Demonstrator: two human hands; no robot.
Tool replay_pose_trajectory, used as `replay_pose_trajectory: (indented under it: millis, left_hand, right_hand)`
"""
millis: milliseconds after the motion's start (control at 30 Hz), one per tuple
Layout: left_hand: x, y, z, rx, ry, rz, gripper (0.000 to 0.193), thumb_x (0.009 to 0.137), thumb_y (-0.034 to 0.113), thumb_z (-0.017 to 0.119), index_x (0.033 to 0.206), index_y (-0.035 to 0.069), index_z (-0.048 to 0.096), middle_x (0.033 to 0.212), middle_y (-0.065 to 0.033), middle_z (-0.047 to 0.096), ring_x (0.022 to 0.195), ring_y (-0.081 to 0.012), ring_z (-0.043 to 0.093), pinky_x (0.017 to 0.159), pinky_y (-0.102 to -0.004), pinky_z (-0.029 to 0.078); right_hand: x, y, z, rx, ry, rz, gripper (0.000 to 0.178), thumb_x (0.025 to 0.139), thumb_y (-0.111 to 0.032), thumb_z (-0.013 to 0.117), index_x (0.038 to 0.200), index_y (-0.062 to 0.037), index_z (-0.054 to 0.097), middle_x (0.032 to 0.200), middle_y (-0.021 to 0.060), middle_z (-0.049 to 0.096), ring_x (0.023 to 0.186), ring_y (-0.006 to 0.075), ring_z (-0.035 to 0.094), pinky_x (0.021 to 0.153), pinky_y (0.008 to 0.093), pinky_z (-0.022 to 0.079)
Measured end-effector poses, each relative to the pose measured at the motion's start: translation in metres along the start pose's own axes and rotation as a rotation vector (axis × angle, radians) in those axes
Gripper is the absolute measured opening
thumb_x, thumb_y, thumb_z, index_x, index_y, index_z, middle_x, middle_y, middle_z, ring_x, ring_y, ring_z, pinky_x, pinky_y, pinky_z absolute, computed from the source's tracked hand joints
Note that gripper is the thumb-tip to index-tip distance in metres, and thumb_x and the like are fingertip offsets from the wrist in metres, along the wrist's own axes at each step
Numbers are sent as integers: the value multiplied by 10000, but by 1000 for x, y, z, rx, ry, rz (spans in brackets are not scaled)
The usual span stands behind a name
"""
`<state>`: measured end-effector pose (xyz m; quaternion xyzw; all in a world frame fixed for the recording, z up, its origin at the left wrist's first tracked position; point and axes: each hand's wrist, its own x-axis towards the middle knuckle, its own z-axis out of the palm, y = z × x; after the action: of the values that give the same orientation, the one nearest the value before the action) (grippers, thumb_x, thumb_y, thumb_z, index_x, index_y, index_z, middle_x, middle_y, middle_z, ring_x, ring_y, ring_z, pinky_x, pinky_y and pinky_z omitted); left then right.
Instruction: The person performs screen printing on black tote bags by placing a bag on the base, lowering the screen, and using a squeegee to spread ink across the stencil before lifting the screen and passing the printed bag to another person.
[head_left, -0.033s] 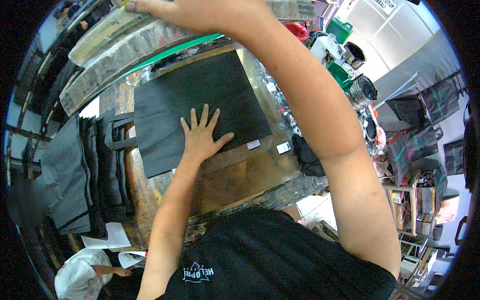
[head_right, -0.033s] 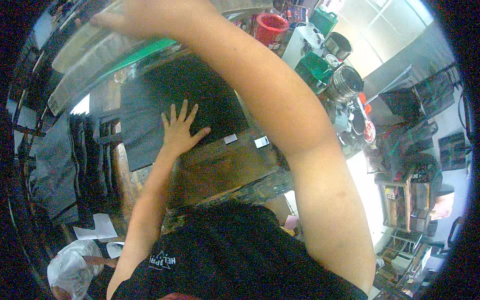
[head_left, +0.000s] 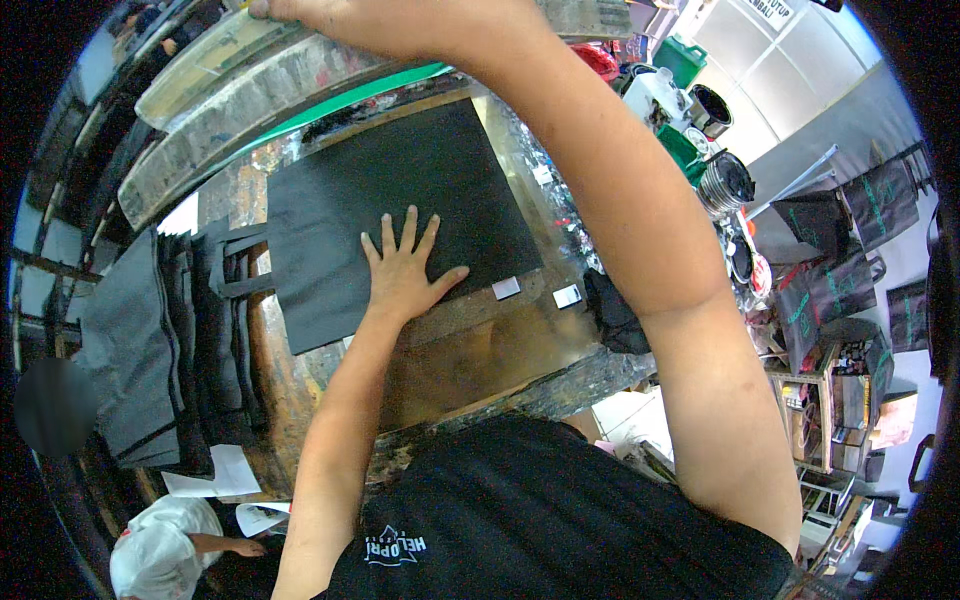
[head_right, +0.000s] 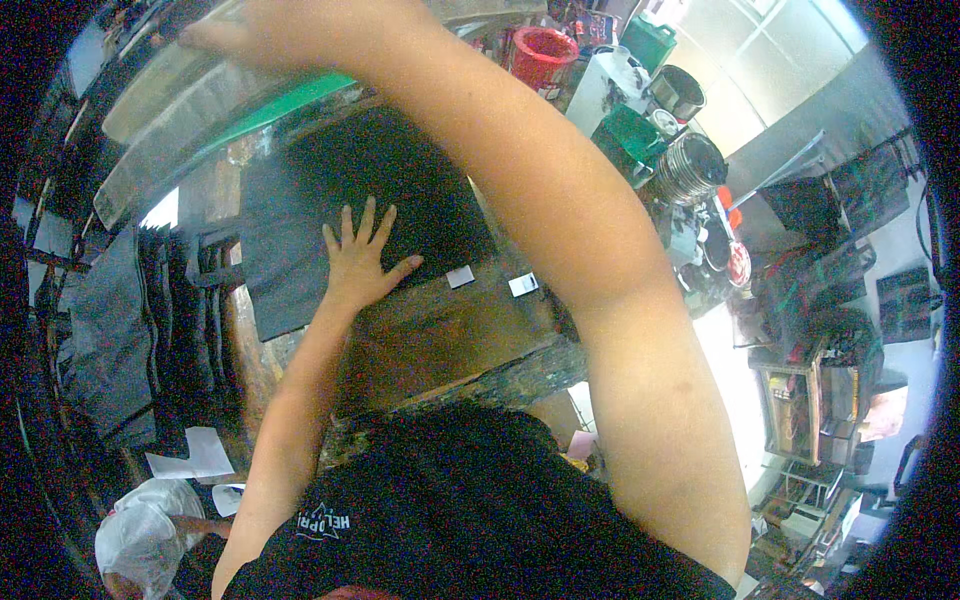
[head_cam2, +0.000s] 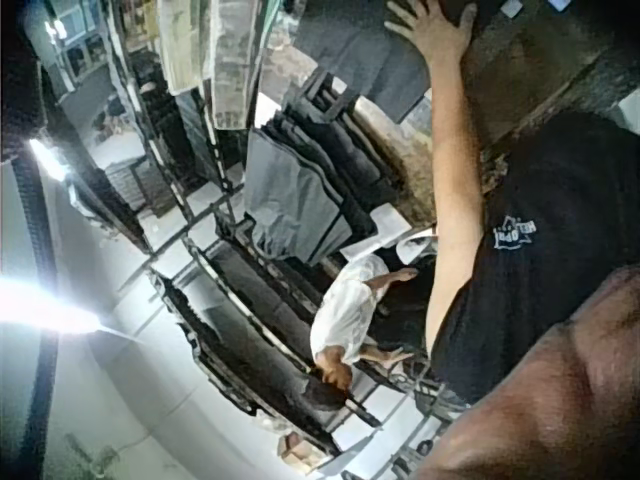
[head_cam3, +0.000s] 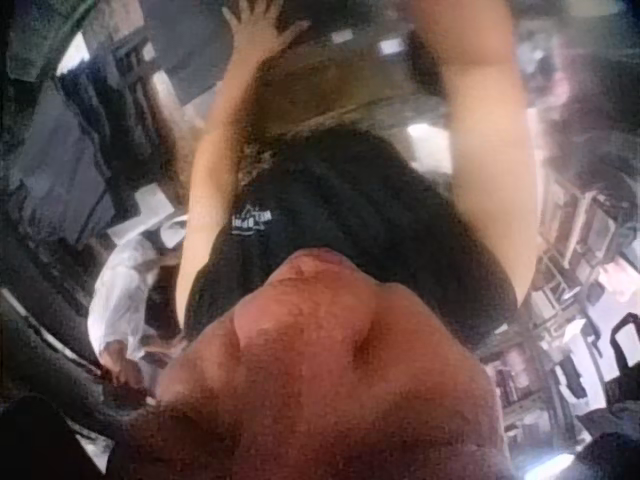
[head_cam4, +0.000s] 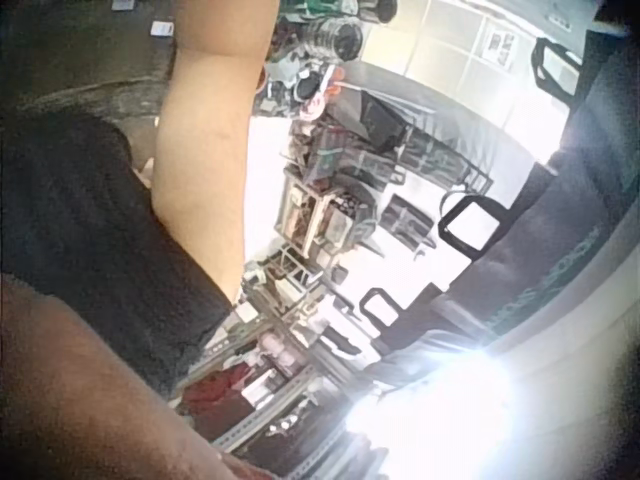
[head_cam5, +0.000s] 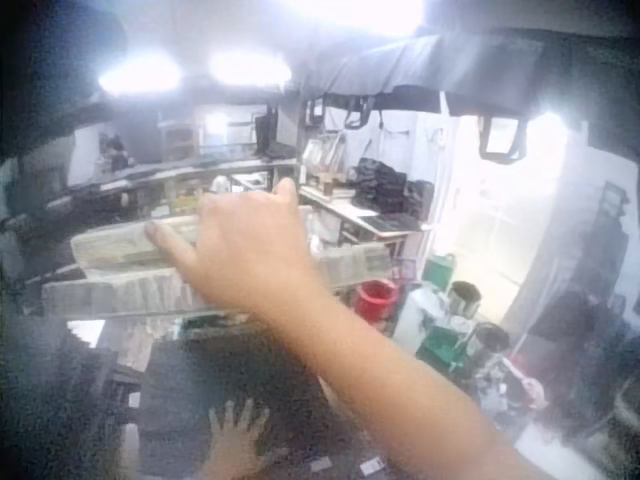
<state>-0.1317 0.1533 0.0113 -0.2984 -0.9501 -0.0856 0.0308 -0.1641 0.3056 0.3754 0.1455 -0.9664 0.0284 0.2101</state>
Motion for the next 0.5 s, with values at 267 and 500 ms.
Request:
replay_pose_trajectory:
  millis: [267,500]
  left_hand:
    - [26,31,16,6,31,-88,1096,814,901,483,1639,195,335,1721,-165,204,1570,-504,88,1177,-768,-20]
    - [28,43,15,-2,22,-37,1103,807,904,486,1639,194,336,1727,-160,192,1574,-496,83,1178,-766,-21]
  right_hand:
    - [-10,7,-2,60,66,-116,741,1074,-654,256,1014,-51,682,846,64,681,816,191,653,1086,582,433]
    - [17,12,40,105,253,-61,764,1069,-666,255,1233,-39,659,1003,67,725,955,191,696,1203,623,320]
